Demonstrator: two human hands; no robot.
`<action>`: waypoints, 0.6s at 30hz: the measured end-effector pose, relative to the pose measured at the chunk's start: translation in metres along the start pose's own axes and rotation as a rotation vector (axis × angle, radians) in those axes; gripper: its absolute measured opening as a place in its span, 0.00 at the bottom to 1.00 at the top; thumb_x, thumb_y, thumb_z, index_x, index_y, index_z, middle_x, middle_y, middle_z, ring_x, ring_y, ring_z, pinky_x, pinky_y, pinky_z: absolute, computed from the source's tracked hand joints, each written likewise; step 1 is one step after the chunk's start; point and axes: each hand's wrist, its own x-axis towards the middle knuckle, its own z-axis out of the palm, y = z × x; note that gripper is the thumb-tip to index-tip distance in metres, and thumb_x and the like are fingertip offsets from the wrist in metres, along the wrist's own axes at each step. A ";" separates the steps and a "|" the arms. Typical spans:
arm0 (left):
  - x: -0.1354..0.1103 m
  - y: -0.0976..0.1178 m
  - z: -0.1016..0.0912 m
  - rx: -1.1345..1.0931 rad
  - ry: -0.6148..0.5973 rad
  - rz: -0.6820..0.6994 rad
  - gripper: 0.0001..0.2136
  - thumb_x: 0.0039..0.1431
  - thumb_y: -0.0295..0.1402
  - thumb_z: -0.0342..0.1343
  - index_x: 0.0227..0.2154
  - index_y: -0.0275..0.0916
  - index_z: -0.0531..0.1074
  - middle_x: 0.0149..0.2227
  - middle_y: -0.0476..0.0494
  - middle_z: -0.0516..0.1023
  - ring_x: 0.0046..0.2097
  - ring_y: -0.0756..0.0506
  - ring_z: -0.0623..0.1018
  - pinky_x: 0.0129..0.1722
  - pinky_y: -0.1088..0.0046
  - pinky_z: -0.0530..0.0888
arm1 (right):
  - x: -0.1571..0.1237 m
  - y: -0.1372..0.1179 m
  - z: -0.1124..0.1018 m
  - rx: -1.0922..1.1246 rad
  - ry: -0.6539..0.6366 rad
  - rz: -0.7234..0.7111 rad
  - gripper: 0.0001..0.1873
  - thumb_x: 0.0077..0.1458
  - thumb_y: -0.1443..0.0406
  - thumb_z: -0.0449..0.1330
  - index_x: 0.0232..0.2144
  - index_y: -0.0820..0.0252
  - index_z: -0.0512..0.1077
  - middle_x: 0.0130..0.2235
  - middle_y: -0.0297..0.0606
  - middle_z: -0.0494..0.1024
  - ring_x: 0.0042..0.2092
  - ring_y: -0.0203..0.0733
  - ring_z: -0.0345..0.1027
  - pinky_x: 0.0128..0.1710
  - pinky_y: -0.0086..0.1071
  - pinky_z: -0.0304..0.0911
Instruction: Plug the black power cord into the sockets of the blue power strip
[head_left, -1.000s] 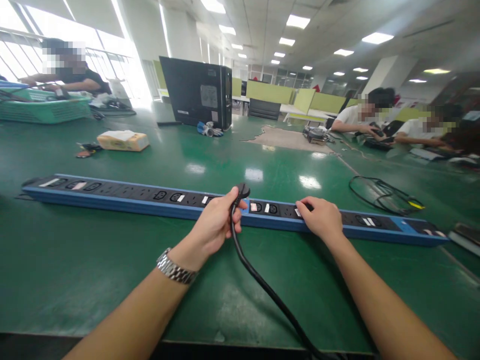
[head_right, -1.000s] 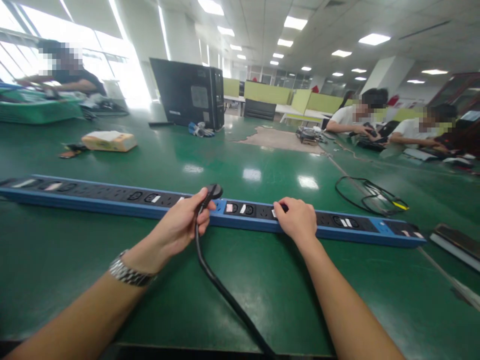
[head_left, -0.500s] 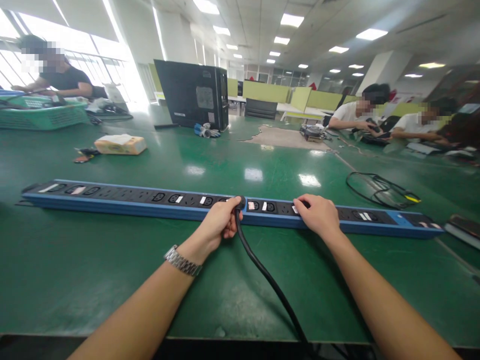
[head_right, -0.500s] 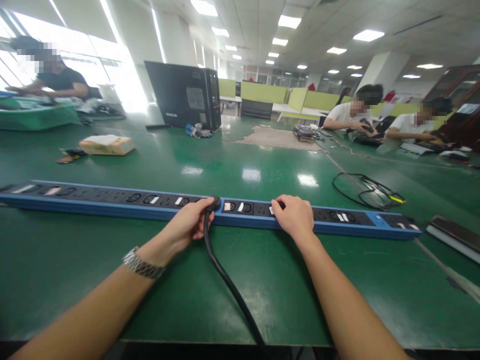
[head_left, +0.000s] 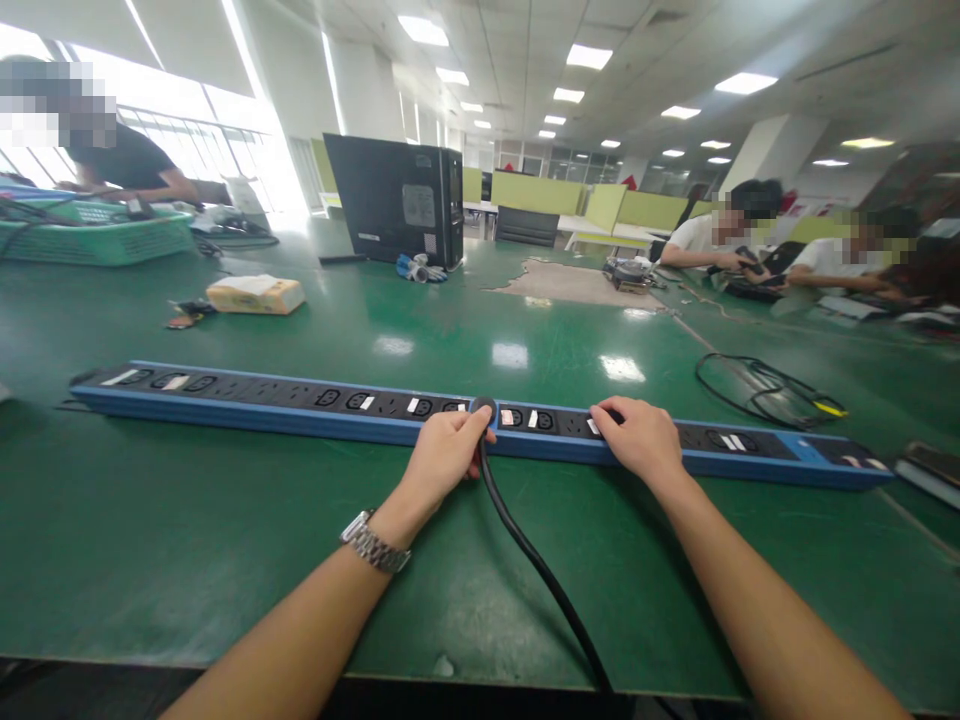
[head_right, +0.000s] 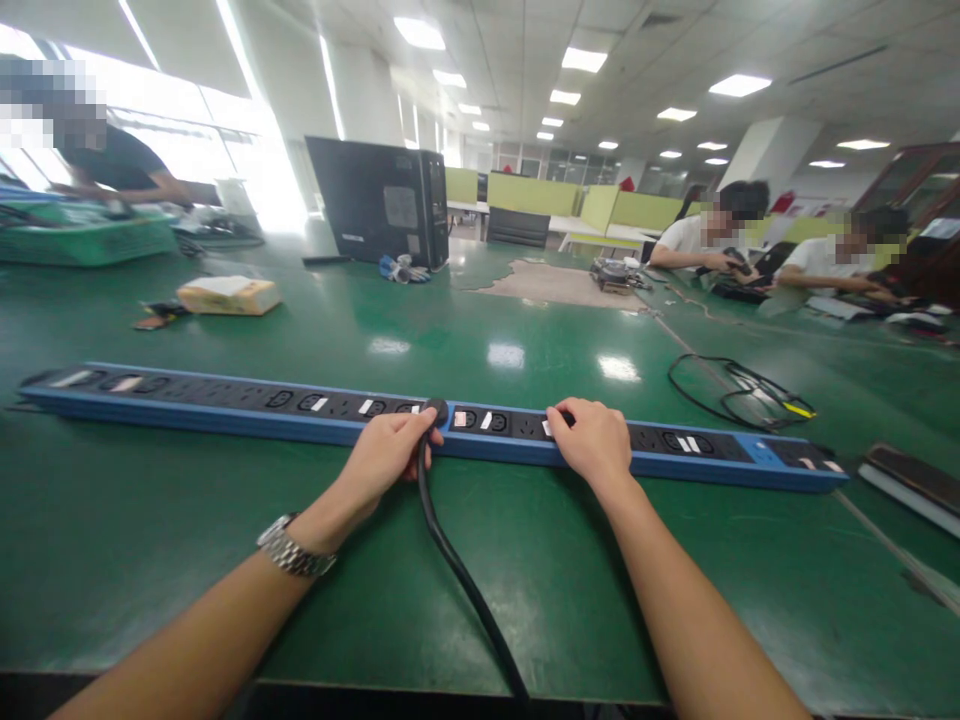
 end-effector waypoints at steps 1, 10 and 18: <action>-0.001 0.000 0.001 -0.044 -0.003 -0.010 0.19 0.55 0.46 0.50 0.22 0.34 0.73 0.15 0.48 0.71 0.14 0.53 0.67 0.14 0.81 0.62 | 0.000 0.000 0.000 0.002 -0.004 0.003 0.21 0.57 0.53 0.47 0.37 0.51 0.78 0.39 0.36 0.80 0.41 0.43 0.71 0.38 0.34 0.57; -0.011 0.018 0.013 -0.367 -0.015 0.219 0.16 0.56 0.45 0.52 0.25 0.35 0.72 0.15 0.52 0.67 0.17 0.55 0.64 0.17 0.80 0.61 | 0.002 0.001 0.001 0.025 0.006 0.008 0.21 0.58 0.52 0.47 0.36 0.50 0.78 0.39 0.36 0.80 0.41 0.43 0.71 0.38 0.34 0.56; -0.008 0.026 0.075 -0.433 -0.347 -0.093 0.17 0.58 0.45 0.51 0.31 0.34 0.74 0.15 0.54 0.67 0.13 0.56 0.61 0.11 0.81 0.54 | 0.001 0.000 0.002 0.039 0.018 0.003 0.21 0.58 0.51 0.47 0.35 0.51 0.78 0.37 0.36 0.80 0.40 0.43 0.71 0.37 0.33 0.56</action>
